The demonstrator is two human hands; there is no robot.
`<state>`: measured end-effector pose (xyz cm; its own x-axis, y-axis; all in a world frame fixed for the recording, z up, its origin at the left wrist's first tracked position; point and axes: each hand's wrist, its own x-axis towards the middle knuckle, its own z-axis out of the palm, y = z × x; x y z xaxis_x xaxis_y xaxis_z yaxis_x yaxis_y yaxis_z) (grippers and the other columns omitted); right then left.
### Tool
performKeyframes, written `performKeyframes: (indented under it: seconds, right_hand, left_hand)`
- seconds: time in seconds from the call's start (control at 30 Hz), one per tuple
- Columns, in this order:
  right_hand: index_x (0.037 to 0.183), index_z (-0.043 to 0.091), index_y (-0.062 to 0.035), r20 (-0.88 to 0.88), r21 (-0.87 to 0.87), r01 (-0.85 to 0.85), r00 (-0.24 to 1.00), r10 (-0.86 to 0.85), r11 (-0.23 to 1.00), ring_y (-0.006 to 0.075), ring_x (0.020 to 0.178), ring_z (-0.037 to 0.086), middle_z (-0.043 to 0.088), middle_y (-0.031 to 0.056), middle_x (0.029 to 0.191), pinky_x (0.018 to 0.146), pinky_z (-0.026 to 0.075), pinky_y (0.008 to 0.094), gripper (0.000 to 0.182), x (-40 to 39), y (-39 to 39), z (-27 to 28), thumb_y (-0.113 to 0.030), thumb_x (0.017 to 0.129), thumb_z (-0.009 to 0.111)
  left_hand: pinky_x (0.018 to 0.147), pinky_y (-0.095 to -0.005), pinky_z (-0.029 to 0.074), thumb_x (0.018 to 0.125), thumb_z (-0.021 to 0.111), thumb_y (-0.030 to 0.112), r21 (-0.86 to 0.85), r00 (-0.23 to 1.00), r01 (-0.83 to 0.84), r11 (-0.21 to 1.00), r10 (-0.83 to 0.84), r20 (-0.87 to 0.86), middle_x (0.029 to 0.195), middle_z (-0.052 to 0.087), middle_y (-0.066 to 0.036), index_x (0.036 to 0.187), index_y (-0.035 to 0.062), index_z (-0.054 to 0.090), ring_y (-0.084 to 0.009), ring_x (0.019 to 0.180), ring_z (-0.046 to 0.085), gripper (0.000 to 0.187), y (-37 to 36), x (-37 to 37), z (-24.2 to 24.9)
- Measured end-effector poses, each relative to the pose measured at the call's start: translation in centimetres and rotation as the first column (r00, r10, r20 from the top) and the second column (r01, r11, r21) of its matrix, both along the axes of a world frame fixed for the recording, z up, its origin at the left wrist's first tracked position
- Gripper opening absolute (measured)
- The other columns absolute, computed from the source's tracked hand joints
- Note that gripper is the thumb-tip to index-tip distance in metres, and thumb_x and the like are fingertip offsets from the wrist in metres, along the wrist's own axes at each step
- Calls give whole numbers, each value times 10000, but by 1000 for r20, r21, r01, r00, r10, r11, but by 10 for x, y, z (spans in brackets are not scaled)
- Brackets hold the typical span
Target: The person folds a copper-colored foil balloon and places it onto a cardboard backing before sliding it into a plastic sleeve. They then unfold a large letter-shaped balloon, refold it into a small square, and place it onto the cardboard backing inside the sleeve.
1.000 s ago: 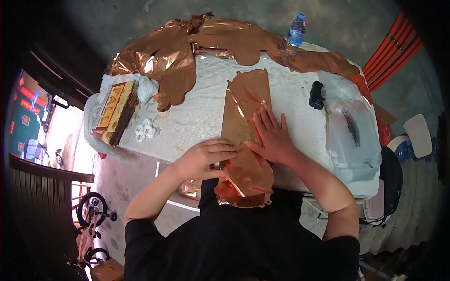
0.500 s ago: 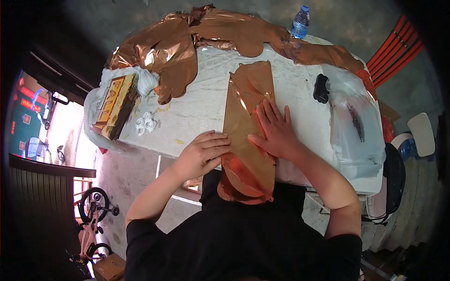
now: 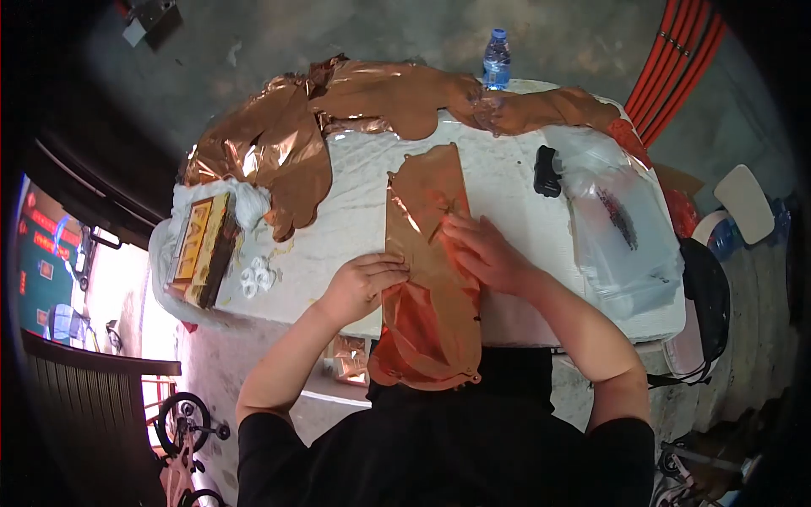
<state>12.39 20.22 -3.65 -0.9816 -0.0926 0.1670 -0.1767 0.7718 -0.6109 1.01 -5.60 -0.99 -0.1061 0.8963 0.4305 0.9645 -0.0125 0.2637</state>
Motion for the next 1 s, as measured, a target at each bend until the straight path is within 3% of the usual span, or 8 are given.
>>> performKeyframes:
  seconds: [0.17, 0.43, 0.57, 0.6, 0.67, 0.8, 0.87, 1.0]
  right_hand:
    - [1313, 490, -106, -193, 236, -203, 949, 250, 950, 313, 1331, 363, 418, 111, 1412, 1080, 317, 457, 649, 15, 19, 12, 29, 691, 614]
    - [1105, 646, -99, -296, 229, -313, 880, 372, 922, 282, 1061, 556, 602, 72, 1129, 910, 444, 406, 460, 7, -13, 18, -49, 650, 696]
    - [903, 687, -52, 37, -399, 1, 999, 15, 917, 180, 726, 638, 639, 51, 747, 671, 503, 315, 144, -5, -16, 27, -157, 809, 654]
    - [865, 685, -19, 277, -423, 240, 952, -128, 874, 149, 684, 636, 632, 48, 686, 644, 503, 314, 181, -8, -17, 34, -196, 838, 653]
    - [825, 673, 4, 253, -492, 247, 958, -134, 835, 132, 636, 628, 624, 50, 648, 595, 501, 311, 218, -19, -8, 26, -212, 845, 649]
    - [751, 644, 28, 389, -491, 397, 896, -212, 775, 134, 490, 601, 604, 60, 591, 444, 477, 293, 264, -30, 4, 25, -215, 853, 639]
    - [722, 625, 31, 416, -520, 424, 884, -214, 741, 145, 432, 583, 596, 69, 570, 396, 460, 283, 261, -35, 6, 24, -196, 849, 635]
    - [712, 632, 27, 458, -471, 418, 869, -189, 777, 153, 451, 596, 611, 88, 586, 416, 472, 288, 240, -40, 12, 28, -179, 835, 638]
  left_hand:
    - [840, -346, 514, 729, 640, -8, 9, 971, -26, 1000, 23, 238, 1005, 678, -105, 972, 22, 675, -283, 990, 630, 248, -1, -2, 2]
    - [824, -326, 499, 754, 634, -27, -134, 880, -92, 987, 144, 452, 1008, 672, -122, 1010, 13, 669, -272, 958, 632, 261, 2, -2, 19]
    - [785, -279, 489, 852, 633, 22, -219, 763, -156, 963, 258, 592, 961, 687, -73, 1014, -13, 662, -171, 876, 627, 168, 11, -17, 10]
    - [612, -219, 458, 858, 655, 64, -318, 598, -184, 930, 363, 715, 693, 628, -44, 904, -6, 661, -45, 634, 529, 85, 14, -28, -1]
    - [570, -214, 451, 862, 668, 98, -181, 389, -152, 972, 227, 893, 702, 644, -28, 853, -17, 651, -63, 618, 541, 116, 24, -36, -5]
    - [652, -232, 491, 840, 693, 79, -341, 328, -43, 939, 336, 883, 815, 672, -7, 886, 38, 664, -66, 728, 602, 68, 33, -66, -6]
    - [584, -234, 493, 803, 726, 82, -371, 129, 23, 928, 365, 922, 779, 658, -4, 871, 47, 642, -72, 676, 605, 114, 39, -72, -3]
    - [525, -217, 478, 756, 748, 81, -415, 169, -20, 909, 413, 895, 818, 645, -16, 948, 58, 599, -73, 648, 594, 244, 44, -71, 3]
